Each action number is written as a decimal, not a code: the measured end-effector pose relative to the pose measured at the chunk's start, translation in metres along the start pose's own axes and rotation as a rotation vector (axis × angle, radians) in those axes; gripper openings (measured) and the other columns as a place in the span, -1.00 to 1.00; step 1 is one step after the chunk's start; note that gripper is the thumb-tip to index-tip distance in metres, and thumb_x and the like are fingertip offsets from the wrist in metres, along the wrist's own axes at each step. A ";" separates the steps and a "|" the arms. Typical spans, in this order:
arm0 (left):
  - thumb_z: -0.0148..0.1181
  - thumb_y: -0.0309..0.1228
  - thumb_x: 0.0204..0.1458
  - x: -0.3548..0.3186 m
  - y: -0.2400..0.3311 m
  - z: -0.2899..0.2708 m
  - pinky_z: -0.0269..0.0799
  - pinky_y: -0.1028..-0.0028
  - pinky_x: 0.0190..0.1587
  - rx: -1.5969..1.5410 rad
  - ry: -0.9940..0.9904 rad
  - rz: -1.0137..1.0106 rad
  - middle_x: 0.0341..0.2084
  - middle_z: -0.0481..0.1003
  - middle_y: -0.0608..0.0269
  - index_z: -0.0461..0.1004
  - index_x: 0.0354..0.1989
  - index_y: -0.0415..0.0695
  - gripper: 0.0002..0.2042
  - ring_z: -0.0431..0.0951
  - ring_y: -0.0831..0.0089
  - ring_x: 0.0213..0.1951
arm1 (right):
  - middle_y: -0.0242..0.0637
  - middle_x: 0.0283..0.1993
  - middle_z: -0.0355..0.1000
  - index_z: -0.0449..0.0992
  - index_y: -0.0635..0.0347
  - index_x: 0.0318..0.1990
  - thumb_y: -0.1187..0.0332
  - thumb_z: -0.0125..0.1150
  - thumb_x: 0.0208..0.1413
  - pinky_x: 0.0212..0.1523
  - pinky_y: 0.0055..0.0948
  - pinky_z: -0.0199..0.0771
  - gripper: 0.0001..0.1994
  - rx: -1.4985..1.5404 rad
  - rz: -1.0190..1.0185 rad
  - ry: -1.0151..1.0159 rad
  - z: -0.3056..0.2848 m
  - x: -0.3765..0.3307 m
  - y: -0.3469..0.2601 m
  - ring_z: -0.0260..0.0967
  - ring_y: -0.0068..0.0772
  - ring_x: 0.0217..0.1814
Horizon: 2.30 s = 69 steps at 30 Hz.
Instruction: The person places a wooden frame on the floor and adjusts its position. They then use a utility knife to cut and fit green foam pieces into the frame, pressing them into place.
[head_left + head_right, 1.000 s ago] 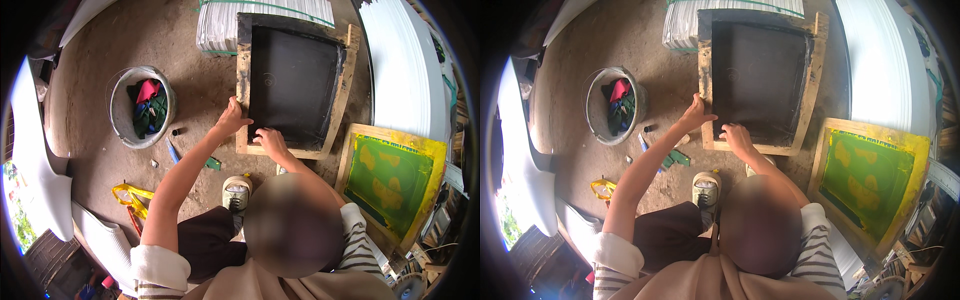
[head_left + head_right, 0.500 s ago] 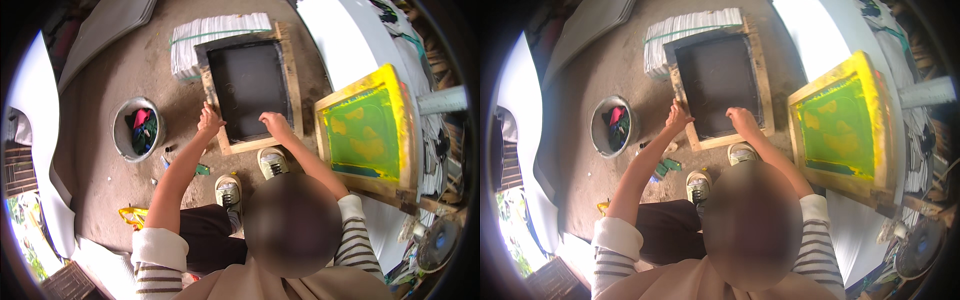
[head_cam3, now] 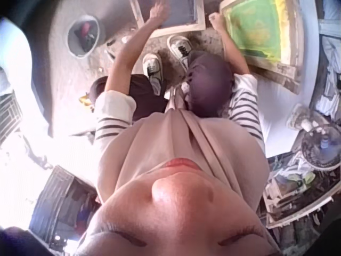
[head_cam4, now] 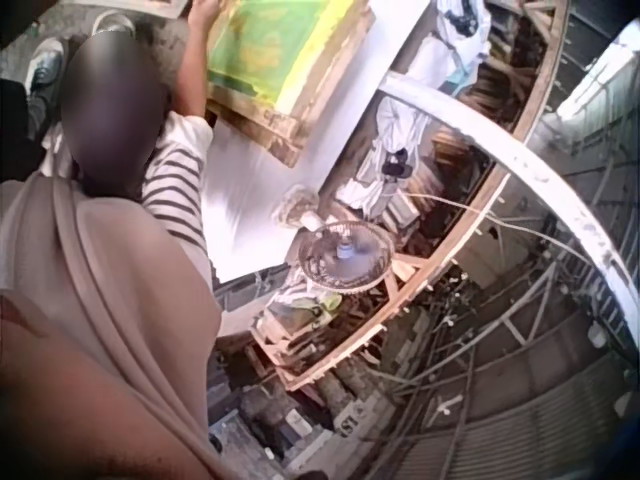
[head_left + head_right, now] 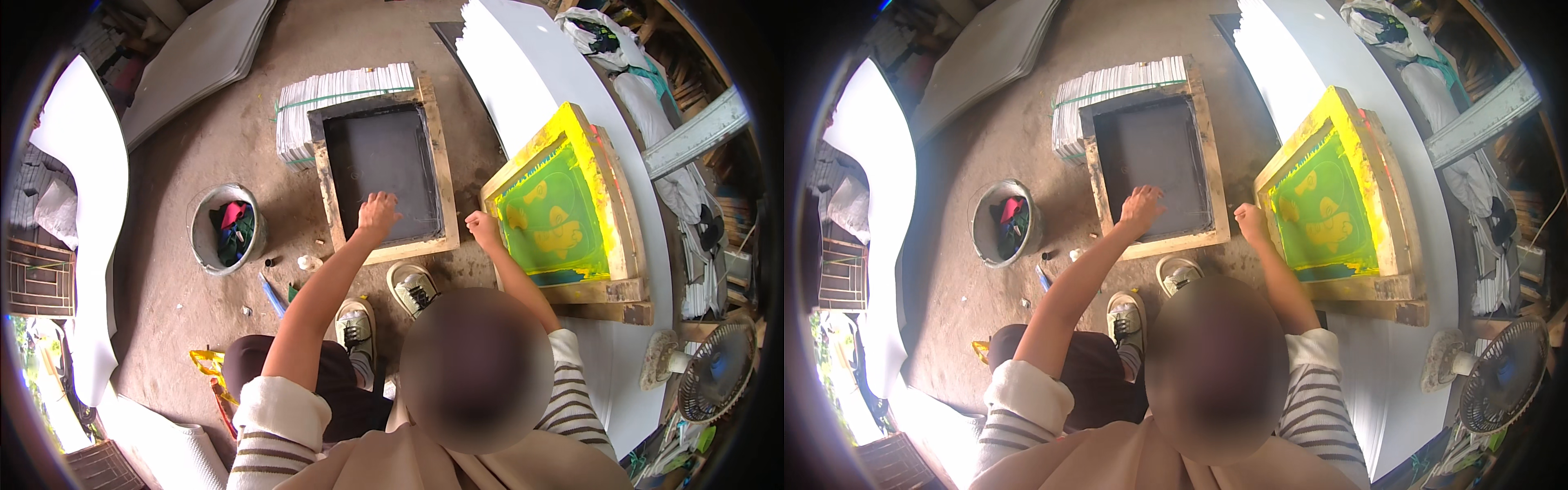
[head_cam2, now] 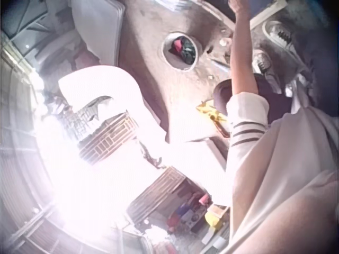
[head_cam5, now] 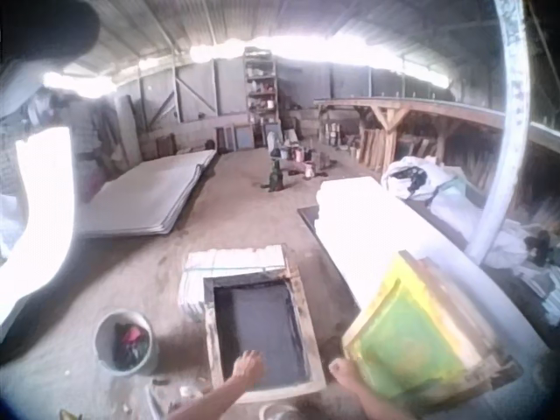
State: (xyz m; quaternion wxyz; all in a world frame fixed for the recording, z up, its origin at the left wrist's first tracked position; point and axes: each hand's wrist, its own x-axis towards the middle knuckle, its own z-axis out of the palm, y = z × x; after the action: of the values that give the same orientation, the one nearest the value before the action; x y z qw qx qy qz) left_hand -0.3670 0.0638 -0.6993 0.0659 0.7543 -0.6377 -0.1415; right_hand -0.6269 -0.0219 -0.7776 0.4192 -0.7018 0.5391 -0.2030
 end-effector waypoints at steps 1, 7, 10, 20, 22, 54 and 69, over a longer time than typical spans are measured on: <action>0.25 -0.23 -0.12 -0.001 -0.001 0.007 0.34 0.26 0.01 -0.023 -0.034 -0.026 -0.14 0.41 0.24 0.41 -0.12 -0.03 -0.64 0.36 0.23 0.00 | -0.13 -0.40 0.49 0.50 0.26 -0.33 0.52 0.15 -0.10 -0.27 -0.33 0.42 -0.87 0.029 0.011 -0.035 0.007 -0.002 -0.001 0.46 -0.18 -0.31; 0.23 -0.25 -0.11 0.006 0.018 0.055 0.38 0.32 -0.03 -0.186 -0.117 0.004 -0.25 0.52 0.28 0.49 -0.24 -0.06 -0.74 0.45 0.31 -0.09 | -0.09 -0.29 0.45 0.39 0.27 -0.12 0.42 0.35 -0.22 -0.28 -0.37 0.42 -0.57 -0.124 -0.089 0.046 0.038 -0.007 0.035 0.43 -0.23 -0.36; 0.26 -0.28 -0.14 0.012 0.028 0.074 0.42 0.35 -0.09 -0.298 -0.153 0.048 -0.30 0.54 0.28 0.49 -0.27 -0.09 -0.74 0.50 0.32 -0.15 | -0.10 -0.27 0.43 0.38 0.30 -0.13 0.43 0.35 -0.21 -0.28 -0.37 0.42 -0.58 -0.173 -0.105 0.097 0.049 -0.006 0.044 0.42 -0.25 -0.37; 0.34 -0.21 -0.23 0.024 0.069 0.107 0.46 0.34 -0.22 -0.310 -0.065 0.075 -0.41 0.55 0.32 0.51 -0.39 -0.10 -0.72 0.49 0.31 -0.20 | -0.27 -0.39 0.44 0.41 0.30 -0.17 0.57 0.26 -0.13 -0.51 -0.56 0.41 -0.69 0.020 -0.081 0.067 0.054 -0.005 0.072 0.39 -0.55 -0.45; 0.33 -0.20 -0.22 0.026 0.073 0.109 0.46 0.34 -0.25 -0.361 -0.121 0.015 -0.44 0.56 0.31 0.53 -0.43 -0.09 -0.74 0.52 0.30 -0.26 | -0.29 -0.39 0.44 0.41 0.30 -0.16 0.56 0.26 -0.12 -0.52 -0.56 0.41 -0.70 -0.003 -0.076 0.068 0.051 -0.008 0.076 0.38 -0.57 -0.46; 0.13 -0.40 -0.02 0.023 0.055 0.133 0.42 0.17 -0.29 -0.560 0.011 -0.023 -0.44 0.48 -0.03 0.38 -0.41 -0.23 -0.85 0.50 -0.02 -0.36 | 0.05 -0.11 0.28 0.25 0.29 0.01 0.36 0.37 -0.20 -0.09 -0.14 0.31 -0.43 -0.191 0.028 0.098 0.056 -0.017 0.016 0.26 0.12 -0.06; 0.13 -0.49 -0.15 0.024 0.048 0.124 0.46 0.30 -0.39 -0.663 0.065 0.294 -0.51 0.50 0.08 0.45 -0.48 -0.22 -0.92 0.53 0.14 -0.46 | 0.11 -0.04 0.21 0.17 0.27 0.05 0.46 0.30 -0.26 0.04 -0.10 0.23 -0.37 -0.031 -0.022 0.038 0.060 -0.010 0.035 0.16 0.16 0.05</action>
State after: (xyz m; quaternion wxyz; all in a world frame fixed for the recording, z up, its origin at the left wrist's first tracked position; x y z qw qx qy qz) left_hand -0.4454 0.0421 -0.8074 0.3468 0.5965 -0.6562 -0.3055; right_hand -0.6065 0.0069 -0.8378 0.3958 -0.7101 0.5423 -0.2123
